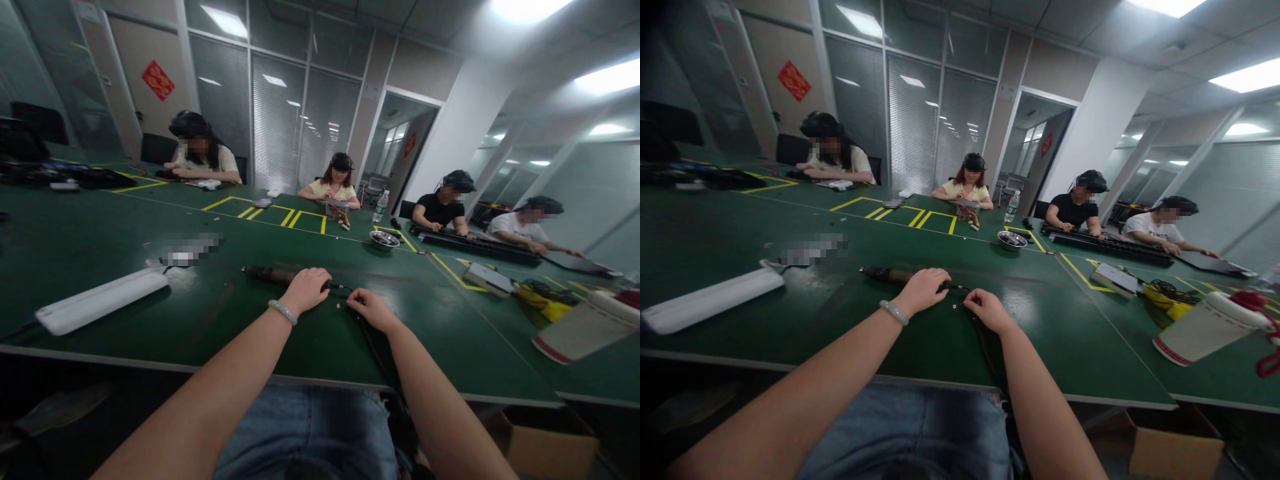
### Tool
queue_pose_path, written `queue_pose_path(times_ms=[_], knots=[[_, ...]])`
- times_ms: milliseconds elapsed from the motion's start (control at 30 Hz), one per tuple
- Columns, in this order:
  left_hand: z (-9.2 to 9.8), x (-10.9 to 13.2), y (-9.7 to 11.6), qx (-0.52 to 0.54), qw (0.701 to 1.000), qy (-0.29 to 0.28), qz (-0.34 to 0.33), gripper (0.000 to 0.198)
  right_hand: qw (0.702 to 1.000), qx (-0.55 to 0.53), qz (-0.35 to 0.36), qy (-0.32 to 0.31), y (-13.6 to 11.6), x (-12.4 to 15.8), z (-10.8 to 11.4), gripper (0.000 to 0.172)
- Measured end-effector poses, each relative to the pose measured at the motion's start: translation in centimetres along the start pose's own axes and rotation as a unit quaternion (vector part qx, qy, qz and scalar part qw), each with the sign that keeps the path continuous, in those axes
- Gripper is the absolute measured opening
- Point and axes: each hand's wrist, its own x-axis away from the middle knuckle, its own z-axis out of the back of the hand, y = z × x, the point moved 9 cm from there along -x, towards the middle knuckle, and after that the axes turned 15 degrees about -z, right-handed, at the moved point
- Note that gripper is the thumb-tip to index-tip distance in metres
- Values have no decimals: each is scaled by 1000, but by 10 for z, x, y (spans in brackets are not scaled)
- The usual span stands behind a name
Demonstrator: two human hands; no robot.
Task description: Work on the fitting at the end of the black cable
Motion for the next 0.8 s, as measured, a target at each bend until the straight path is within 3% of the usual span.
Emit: queue_pose_path(times_ms=[300,567,800], knots=[[2,4,-2,24,1000,-8,16,21,999,-45,-7,-13,1,-3,0,32],[3,14,-2,90,996,-27,10,24,999,-26,-9,-29,0,0,-3,25],[1,11,1,85,996,-42,1,24,1000,-3,0,-7,-3,2,-1,22]])
